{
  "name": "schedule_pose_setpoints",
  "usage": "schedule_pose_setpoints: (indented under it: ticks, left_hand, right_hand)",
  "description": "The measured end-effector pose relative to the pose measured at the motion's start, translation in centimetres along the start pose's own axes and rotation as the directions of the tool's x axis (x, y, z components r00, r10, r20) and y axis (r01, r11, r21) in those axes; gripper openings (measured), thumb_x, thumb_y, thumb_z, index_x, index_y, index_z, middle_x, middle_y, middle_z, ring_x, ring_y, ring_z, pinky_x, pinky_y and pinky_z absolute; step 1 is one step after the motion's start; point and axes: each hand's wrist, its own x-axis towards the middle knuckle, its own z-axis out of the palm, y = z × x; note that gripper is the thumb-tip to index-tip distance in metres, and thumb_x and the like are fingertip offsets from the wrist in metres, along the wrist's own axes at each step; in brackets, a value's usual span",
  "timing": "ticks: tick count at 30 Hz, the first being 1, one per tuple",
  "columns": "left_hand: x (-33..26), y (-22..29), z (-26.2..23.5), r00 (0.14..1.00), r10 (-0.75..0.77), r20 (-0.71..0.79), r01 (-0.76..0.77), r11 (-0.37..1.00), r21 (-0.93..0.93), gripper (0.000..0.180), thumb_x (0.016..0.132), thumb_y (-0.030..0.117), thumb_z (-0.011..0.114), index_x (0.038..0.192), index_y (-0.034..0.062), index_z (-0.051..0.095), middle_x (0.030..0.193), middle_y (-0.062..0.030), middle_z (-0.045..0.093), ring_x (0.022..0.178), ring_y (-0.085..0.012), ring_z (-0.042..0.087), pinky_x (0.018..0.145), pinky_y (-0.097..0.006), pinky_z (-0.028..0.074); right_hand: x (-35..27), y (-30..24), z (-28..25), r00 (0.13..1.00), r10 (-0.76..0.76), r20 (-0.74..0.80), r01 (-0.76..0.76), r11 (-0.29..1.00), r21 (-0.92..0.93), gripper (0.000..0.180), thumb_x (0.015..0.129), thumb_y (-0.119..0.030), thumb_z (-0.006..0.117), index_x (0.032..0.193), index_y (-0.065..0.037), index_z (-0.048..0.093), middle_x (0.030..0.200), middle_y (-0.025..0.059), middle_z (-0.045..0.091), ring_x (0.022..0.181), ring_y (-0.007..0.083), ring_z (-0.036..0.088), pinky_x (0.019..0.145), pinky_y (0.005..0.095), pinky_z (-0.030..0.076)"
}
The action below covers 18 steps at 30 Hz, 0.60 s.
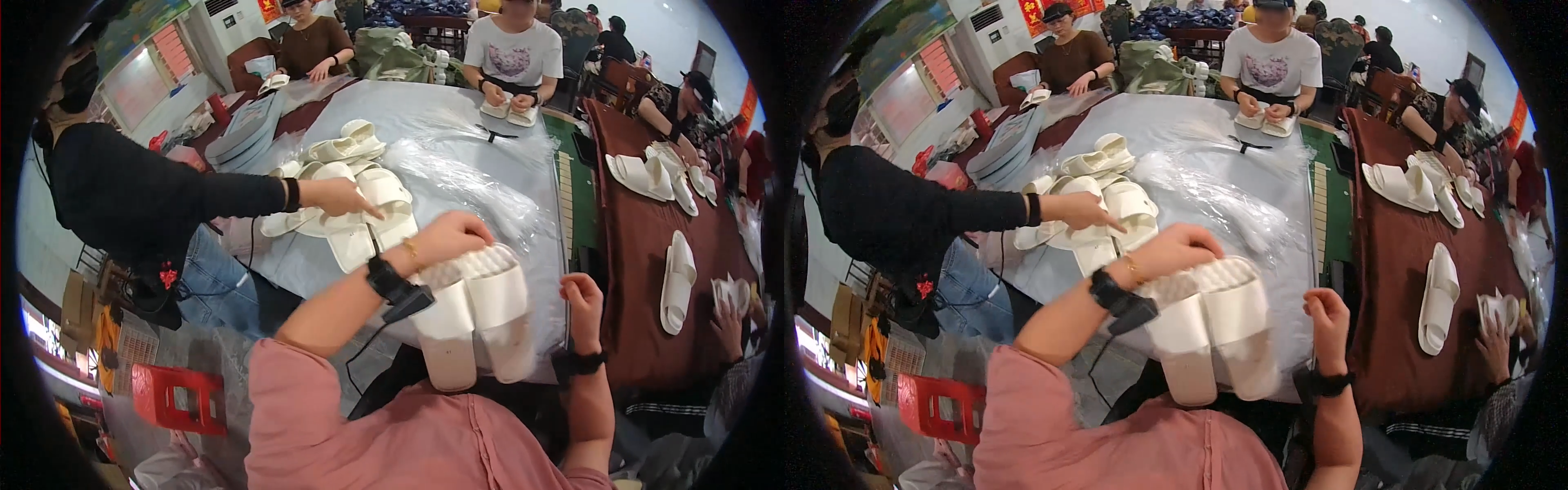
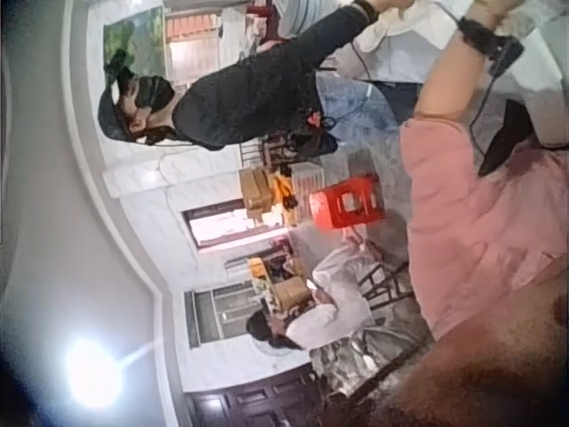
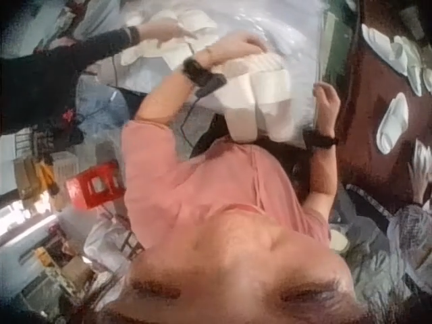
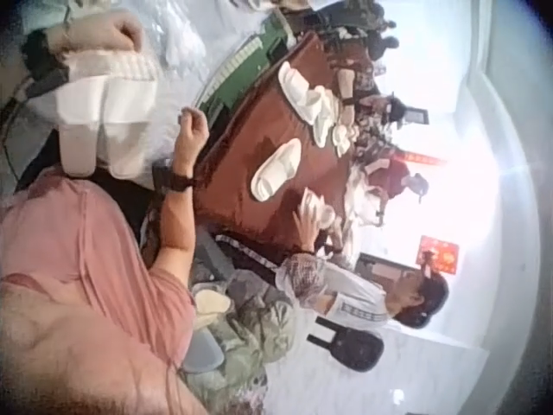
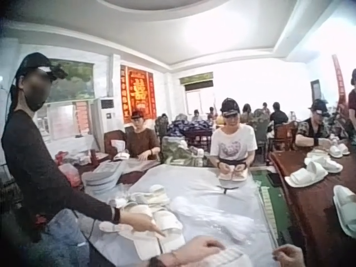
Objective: Inspecting and manually cleaning or trimming loose threads from white slide-on sandals at a workstation.
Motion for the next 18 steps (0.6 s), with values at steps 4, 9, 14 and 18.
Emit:
schedule_pose_setpoints:
  ticks: [4, 9, 14, 18]
  left_hand:
    - [-4.0, 4.5, -6.2, 0.986, -0.144, -0.086, 0.137, 0.987, -0.082, 0.014, 0.084, 0.009, 0.061, 0.094, 0.0007, 0.068, 0.08, 0.0012, 0.063, 0.064, -0.004, 0.05, 0.054, -0.019, 0.041]
    - [-6.1, 7.1, -11.8, 0.936, -0.074, -0.345, 0.053, 0.996, -0.069, 0.013, 0.083, 0.006, 0.058, 0.091, 0.0021, 0.067, 0.078, 0.0035, 0.06, 0.062, -0.0028, 0.048, 0.054, -0.018, 0.037]
    - [-4.8, 4.0, -20.1, 0.572, 0.396, -0.718, 0.184, 0.792, 0.583, 0.016, 0.085, 0.01, 0.058, 0.096, 0.0029, 0.068, 0.085, -0.0067, 0.066, 0.072, -0.0145, 0.059, 0.066, -0.027, 0.046]
    - [-4.9, -3.3, -25.1, 0.29, 0.714, -0.637, 0.419, 0.504, 0.755, 0.041, 0.083, 0.019, 0.064, 0.118, -0.0015, 0.057, 0.115, -0.0239, 0.06, 0.106, -0.0374, 0.057, 0.093, -0.043, 0.043]
  right_hand:
    - [-1.9, -1.5, -2.7, 0.999, 0.029, -0.032, -0.027, 0.998, 0.048, 0.01, 0.091, -0.003, 0.053, 0.091, 0.0, 0.063, 0.081, 0.0016, 0.062, 0.071, 0.008, 0.054, 0.067, 0.0224, 0.044]
    - [-3.2, -2.1, -6.5, 0.996, 0.011, -0.092, -0.013, 1.0, -0.026, 0.01, 0.093, -0.006, 0.055, 0.094, -0.001, 0.063, 0.083, 0.0024, 0.063, 0.071, 0.0077, 0.054, 0.067, 0.0215, 0.045]
    - [-4.1, -3.9, -9.1, 0.981, -0.077, -0.177, 0.07, 0.997, -0.042, 0.009, 0.093, -0.007, 0.056, 0.094, -0.001, 0.062, 0.084, 0.0024, 0.062, 0.071, 0.0078, 0.053, 0.067, 0.0208, 0.043]
    - [-5.1, -5.8, -10.8, 0.947, -0.149, -0.283, 0.09, 0.973, -0.211, 0.01, 0.092, -0.005, 0.053, 0.093, 0.0, 0.062, 0.083, 0.0018, 0.06, 0.073, 0.0071, 0.051, 0.067, 0.021, 0.041]
